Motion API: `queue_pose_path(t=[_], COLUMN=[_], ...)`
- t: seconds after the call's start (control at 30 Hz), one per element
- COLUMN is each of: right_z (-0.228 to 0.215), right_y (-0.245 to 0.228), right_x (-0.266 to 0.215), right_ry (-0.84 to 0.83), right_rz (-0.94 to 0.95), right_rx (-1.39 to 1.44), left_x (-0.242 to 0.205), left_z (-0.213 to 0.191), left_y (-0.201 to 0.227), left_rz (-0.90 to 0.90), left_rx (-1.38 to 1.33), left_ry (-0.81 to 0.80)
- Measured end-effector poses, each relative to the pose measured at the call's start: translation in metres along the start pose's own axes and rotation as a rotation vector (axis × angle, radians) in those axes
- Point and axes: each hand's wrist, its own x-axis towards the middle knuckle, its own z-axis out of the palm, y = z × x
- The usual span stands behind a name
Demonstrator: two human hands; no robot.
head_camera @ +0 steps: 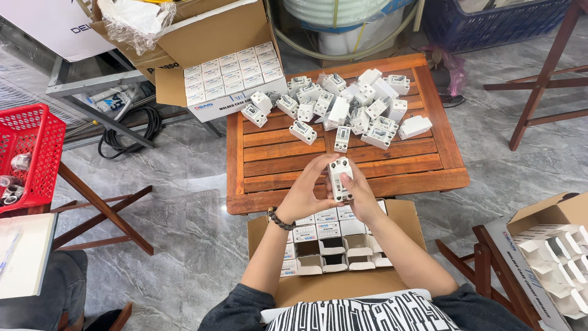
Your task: The person picks up white electrical components from a wooden table, places them into small white boxes, wraps them in plastic, and arranges the boxes in a larger cardboard box. The process is repeated for several components.
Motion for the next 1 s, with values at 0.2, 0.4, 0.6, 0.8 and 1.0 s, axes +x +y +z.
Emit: queue_pose_path(t=[0.2,0.4,0.6,0.8,1.0], right_z=[-0.005,-0.010,-0.013,-0.009,0.001], right_y=[-0.004,-0.002,0.008,0.010,0.010], right_x=[0.002,0.002,0.001,-0.002,-0.004], right_ry=[0.051,-0.024,-0.134,-0.139,0.019], right_rz=[0.184,0.194,0.104,-0.034,-0.076], right_rx=[0.134,0.028,0.012,-0.081,-0.129], left_x=[-0.001,-0.004,-0.007,-0.004,-0.005], left_z=[0.000,-0.003,-0.006,-0.005,0.000], left_y=[0.003,-0.008,-0.020,-0.005,0.002], left_rz=[-0.037,-0.053,-0.073,-0.054,-0.038], left_rx=[-0.021,-0.141,-0.149,-0.198,-0.011], left_ry=[-0.019,0.013,0.040,0.038,0.028])
